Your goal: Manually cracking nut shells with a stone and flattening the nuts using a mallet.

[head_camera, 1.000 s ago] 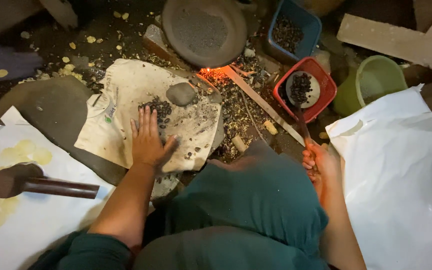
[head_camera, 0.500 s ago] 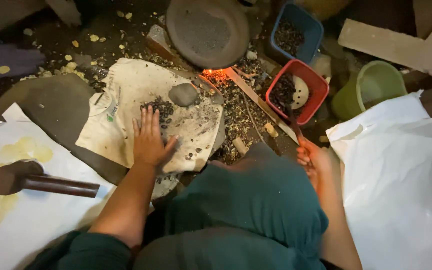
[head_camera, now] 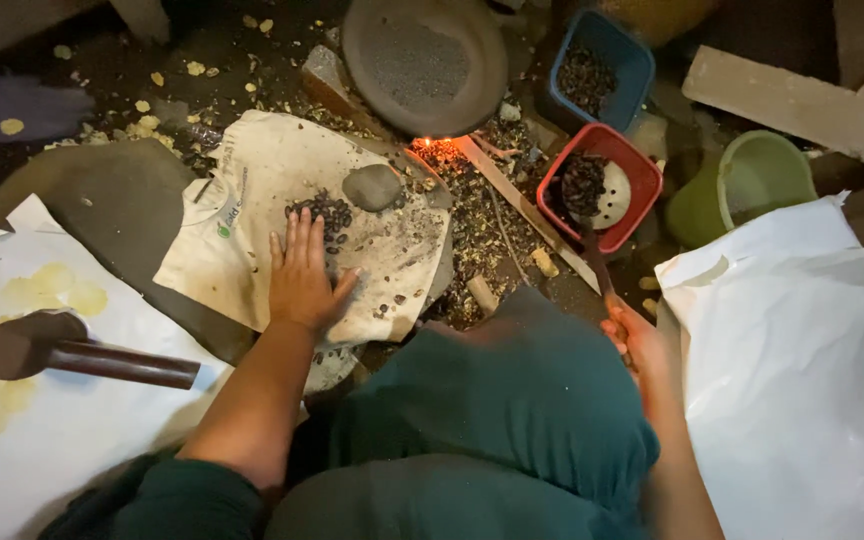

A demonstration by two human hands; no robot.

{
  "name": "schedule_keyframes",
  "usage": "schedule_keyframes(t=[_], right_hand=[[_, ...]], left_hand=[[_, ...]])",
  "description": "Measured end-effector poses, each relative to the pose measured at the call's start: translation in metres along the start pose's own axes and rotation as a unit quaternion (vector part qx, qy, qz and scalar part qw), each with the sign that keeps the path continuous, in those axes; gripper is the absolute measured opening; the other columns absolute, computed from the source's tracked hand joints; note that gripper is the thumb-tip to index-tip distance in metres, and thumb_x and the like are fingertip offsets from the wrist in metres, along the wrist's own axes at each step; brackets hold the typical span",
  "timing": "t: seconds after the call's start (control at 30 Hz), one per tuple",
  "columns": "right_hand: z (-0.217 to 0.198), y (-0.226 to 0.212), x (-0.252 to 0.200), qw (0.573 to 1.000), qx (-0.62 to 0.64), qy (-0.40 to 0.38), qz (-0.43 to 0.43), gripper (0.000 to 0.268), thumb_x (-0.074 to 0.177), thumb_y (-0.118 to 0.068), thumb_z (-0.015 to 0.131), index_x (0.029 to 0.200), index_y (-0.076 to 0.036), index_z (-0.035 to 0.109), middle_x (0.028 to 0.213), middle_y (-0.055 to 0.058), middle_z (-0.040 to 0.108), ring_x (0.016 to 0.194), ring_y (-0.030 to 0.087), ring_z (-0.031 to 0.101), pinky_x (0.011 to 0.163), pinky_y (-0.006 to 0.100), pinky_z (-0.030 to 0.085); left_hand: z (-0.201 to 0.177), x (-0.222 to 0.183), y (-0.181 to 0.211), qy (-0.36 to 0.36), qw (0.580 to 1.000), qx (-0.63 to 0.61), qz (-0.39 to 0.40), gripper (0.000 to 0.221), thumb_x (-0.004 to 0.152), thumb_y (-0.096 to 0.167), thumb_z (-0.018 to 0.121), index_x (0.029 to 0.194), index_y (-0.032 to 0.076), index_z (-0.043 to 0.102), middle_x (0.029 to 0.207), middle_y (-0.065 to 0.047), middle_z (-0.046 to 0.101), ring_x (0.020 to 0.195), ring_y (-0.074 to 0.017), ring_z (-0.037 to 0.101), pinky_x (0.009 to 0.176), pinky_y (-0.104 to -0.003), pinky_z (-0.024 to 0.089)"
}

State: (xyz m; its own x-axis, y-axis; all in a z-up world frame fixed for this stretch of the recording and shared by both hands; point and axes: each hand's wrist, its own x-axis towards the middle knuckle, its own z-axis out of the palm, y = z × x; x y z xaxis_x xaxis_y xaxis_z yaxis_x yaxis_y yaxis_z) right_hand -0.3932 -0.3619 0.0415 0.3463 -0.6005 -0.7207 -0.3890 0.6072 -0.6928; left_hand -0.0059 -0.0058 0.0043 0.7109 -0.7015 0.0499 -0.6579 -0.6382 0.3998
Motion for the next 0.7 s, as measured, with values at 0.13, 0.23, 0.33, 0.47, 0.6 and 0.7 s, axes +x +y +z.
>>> schedule_keyframes(t=[0.13, 0.23, 0.33, 0.47, 0.6, 0.7], right_hand=[[0.021, -0.018, -0.029, 0.998, -0.061, 0.021, -0.023, 0.022, 0.106, -0.023, 0.047, 0.117, -0.009, 0.060, 0.065, -0.001, 0.050, 0.047, 0.008, 0.041, 0.041, 0.024, 0.031], [0.031, -0.028, -0.037, 0.994, -0.080, 0.066, -0.026, 0.022, 0.106, -0.023, 0.047, 0.113, -0.011, 0.064, 0.065, 0.000, 0.051, 0.048, 0.008, 0.042, 0.043, 0.023, 0.032], [-0.002, -0.008, -0.010, 0.997, -0.038, 0.063, -0.018, 0.022, 0.104, -0.022, 0.048, 0.112, -0.013, 0.066, 0.066, -0.002, 0.054, 0.048, 0.007, 0.040, 0.043, 0.021, 0.031], [-0.013, -0.010, -0.016, 0.994, -0.095, 0.047, -0.033, 0.024, 0.107, -0.026, 0.049, 0.110, -0.006, 0.061, 0.065, 0.001, 0.051, 0.045, 0.009, 0.036, 0.039, 0.024, 0.025], [0.013, -0.038, -0.049, 0.995, -0.059, 0.069, -0.051, 0.025, 0.105, -0.021, 0.050, 0.122, -0.006, 0.058, 0.071, 0.001, 0.055, 0.046, 0.009, 0.038, 0.040, 0.025, 0.028], [0.025, -0.057, -0.053, 0.998, -0.027, 0.003, -0.049, 0.033, 0.102, -0.022, 0.047, 0.134, -0.012, 0.053, 0.069, 0.000, 0.052, 0.043, 0.009, 0.038, 0.038, 0.026, 0.030]], left_hand=[[-0.002, -0.001, 0.001, 0.001, 1.000, 0.003, 0.001, 0.098, 0.089, 0.060, 0.062, 0.158, -0.002, 0.030, 0.169, -0.021, 0.022, 0.158, -0.0347, 0.015, 0.126, -0.055, 0.007], [0.000, 0.002, 0.000, -0.002, 1.000, 0.004, -0.001, 0.098, 0.089, 0.060, 0.062, 0.158, -0.001, 0.030, 0.169, -0.020, 0.022, 0.158, -0.0337, 0.014, 0.126, -0.055, 0.007], [0.002, 0.001, -0.001, -0.014, 1.000, 0.010, -0.009, 0.097, 0.089, 0.062, 0.060, 0.158, 0.001, 0.029, 0.169, -0.019, 0.020, 0.157, -0.0325, 0.013, 0.125, -0.054, 0.007], [0.007, 0.002, -0.004, -0.017, 0.999, 0.025, -0.011, 0.098, 0.089, 0.063, 0.058, 0.160, 0.003, 0.027, 0.170, -0.017, 0.019, 0.158, -0.0304, 0.011, 0.125, -0.053, 0.006], [0.009, 0.002, -0.005, -0.016, 0.999, 0.034, -0.005, 0.098, 0.089, 0.063, 0.058, 0.160, 0.003, 0.026, 0.170, -0.016, 0.019, 0.158, -0.0306, 0.011, 0.126, -0.053, 0.005], [0.011, 0.002, -0.006, -0.013, 0.999, 0.031, -0.002, 0.099, 0.088, 0.062, 0.059, 0.160, 0.002, 0.026, 0.170, -0.017, 0.019, 0.158, -0.0319, 0.012, 0.126, -0.053, 0.005]])
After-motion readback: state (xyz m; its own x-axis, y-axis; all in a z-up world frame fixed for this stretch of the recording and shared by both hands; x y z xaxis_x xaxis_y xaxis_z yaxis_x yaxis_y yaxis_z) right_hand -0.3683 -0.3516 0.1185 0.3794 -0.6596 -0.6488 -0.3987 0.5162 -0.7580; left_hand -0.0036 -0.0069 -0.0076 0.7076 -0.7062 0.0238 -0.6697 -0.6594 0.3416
